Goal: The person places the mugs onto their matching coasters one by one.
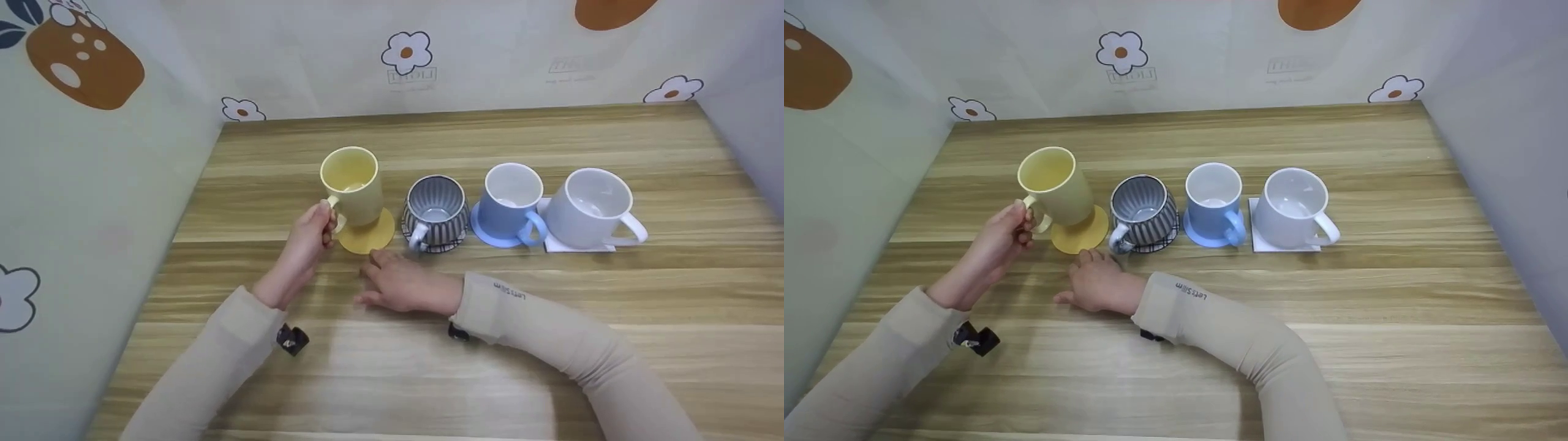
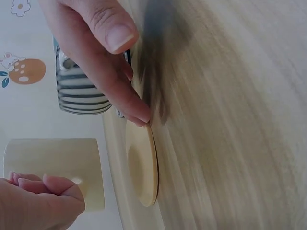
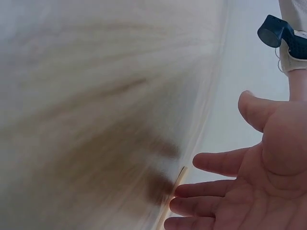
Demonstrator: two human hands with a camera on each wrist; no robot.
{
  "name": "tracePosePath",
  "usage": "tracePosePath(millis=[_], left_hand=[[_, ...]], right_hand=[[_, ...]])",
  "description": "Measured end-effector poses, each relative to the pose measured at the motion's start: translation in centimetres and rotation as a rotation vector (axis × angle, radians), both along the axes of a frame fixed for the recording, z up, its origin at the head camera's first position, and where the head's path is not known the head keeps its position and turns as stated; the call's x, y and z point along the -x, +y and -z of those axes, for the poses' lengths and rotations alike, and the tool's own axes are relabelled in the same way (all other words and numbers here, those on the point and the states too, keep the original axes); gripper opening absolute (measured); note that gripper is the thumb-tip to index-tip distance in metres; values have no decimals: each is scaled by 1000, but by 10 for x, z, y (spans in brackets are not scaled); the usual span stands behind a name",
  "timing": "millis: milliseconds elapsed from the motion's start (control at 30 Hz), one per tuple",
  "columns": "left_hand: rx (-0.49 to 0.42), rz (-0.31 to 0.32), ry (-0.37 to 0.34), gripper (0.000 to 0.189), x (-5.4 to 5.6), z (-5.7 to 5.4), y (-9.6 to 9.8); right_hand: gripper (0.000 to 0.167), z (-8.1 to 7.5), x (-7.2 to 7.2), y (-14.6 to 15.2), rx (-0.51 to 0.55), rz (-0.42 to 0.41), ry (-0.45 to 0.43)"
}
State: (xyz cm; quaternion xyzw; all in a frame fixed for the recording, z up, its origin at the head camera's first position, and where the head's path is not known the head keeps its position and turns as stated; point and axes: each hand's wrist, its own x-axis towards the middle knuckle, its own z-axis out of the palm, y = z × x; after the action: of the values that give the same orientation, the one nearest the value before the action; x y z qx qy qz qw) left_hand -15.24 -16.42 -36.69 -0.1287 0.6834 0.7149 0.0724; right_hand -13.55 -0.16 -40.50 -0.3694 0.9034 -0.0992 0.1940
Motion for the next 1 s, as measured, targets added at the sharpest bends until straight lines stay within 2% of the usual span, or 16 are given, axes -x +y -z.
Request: tracePosePath(millis=[333, 600, 1000], left_hand=[[-46, 5, -25, 33, -8, 7, -1], [-22, 25, -23, 34, -12, 16, -2], [-59, 3, -22, 35, -16, 24, 1]], right_hand=[[70, 0, -1, 2, 4, 4, -15], [68, 0, -1, 1, -5, -8, 4], [65, 1, -1, 1, -4, -19, 22]])
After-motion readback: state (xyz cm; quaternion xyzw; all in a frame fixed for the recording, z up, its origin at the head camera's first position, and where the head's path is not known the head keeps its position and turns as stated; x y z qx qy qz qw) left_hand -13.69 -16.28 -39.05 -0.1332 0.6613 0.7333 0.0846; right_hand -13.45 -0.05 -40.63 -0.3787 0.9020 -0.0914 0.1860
